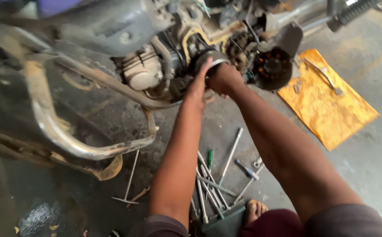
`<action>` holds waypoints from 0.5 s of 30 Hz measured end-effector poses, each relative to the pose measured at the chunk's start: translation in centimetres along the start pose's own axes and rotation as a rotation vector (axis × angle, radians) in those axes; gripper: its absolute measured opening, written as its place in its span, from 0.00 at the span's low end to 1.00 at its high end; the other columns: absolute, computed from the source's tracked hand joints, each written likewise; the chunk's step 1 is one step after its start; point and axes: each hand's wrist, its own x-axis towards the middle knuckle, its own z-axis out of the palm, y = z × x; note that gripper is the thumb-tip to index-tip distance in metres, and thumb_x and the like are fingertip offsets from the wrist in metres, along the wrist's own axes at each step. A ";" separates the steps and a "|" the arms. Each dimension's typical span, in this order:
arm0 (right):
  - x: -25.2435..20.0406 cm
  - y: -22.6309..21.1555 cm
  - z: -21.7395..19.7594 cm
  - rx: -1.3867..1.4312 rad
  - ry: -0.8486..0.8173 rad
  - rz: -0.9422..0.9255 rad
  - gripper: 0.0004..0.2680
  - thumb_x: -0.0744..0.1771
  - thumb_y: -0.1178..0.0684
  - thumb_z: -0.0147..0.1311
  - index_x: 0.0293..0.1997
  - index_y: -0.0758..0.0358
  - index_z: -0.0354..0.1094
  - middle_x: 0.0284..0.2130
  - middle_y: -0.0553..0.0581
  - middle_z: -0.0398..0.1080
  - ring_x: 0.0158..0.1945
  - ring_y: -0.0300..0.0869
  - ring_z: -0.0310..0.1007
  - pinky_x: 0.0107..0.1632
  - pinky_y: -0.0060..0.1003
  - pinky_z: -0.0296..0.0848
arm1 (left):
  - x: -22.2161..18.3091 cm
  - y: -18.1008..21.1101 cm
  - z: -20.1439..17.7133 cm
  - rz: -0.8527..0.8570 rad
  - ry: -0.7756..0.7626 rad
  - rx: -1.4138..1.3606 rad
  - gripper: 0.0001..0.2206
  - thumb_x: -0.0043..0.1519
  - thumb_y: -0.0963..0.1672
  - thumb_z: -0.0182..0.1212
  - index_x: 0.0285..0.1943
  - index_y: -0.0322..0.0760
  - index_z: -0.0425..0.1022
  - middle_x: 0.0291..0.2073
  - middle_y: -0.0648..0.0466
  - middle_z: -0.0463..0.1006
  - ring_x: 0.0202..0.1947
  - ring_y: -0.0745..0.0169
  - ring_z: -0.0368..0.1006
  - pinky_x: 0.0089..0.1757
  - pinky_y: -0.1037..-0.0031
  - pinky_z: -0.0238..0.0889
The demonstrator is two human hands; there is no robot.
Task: Dismantling and reassembling components of a motorcycle engine using various hand tools.
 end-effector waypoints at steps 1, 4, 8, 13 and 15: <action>0.0 0.1 -1.5 0.129 -0.230 0.081 0.13 0.65 0.46 0.59 0.40 0.70 0.75 0.33 0.64 0.79 0.34 0.50 0.81 0.40 0.43 0.80 | -0.5 0.9 1.2 0.006 0.098 0.100 0.51 0.40 0.65 0.66 0.74 0.49 0.59 0.70 0.48 0.62 0.67 0.47 0.60 0.56 0.40 0.59; 5.1 4.9 2.8 0.744 -0.503 0.020 0.07 0.62 0.52 0.58 0.35 0.65 0.72 0.27 0.59 0.74 0.26 0.44 0.73 0.31 0.45 0.75 | 1.0 0.3 0.7 0.091 0.173 0.145 0.49 0.42 0.67 0.65 0.68 0.36 0.70 0.56 0.43 0.72 0.53 0.47 0.67 0.48 0.46 0.64; 7.4 6.4 4.7 0.987 -0.669 0.015 0.08 0.63 0.49 0.62 0.37 0.63 0.73 0.27 0.55 0.72 0.26 0.43 0.71 0.31 0.41 0.72 | 2.1 -0.7 -2.0 0.068 -0.007 0.048 0.51 0.46 0.69 0.63 0.68 0.30 0.73 0.46 0.41 0.70 0.43 0.46 0.68 0.43 0.54 0.63; 1.0 2.0 3.3 -0.141 0.161 -0.114 0.23 0.57 0.37 0.71 0.41 0.67 0.69 0.33 0.66 0.76 0.35 0.56 0.79 0.37 0.50 0.77 | -0.8 0.6 -0.9 -0.003 -0.057 0.069 0.48 0.39 0.70 0.57 0.71 0.58 0.63 0.57 0.57 0.69 0.55 0.58 0.66 0.49 0.55 0.65; 0.9 1.8 3.1 -0.054 0.227 -0.111 0.20 0.58 0.41 0.69 0.41 0.67 0.69 0.36 0.69 0.75 0.38 0.60 0.78 0.37 0.51 0.76 | -1.9 1.1 -0.7 -0.003 -0.062 0.061 0.47 0.40 0.70 0.57 0.71 0.62 0.61 0.58 0.61 0.66 0.57 0.57 0.65 0.50 0.53 0.65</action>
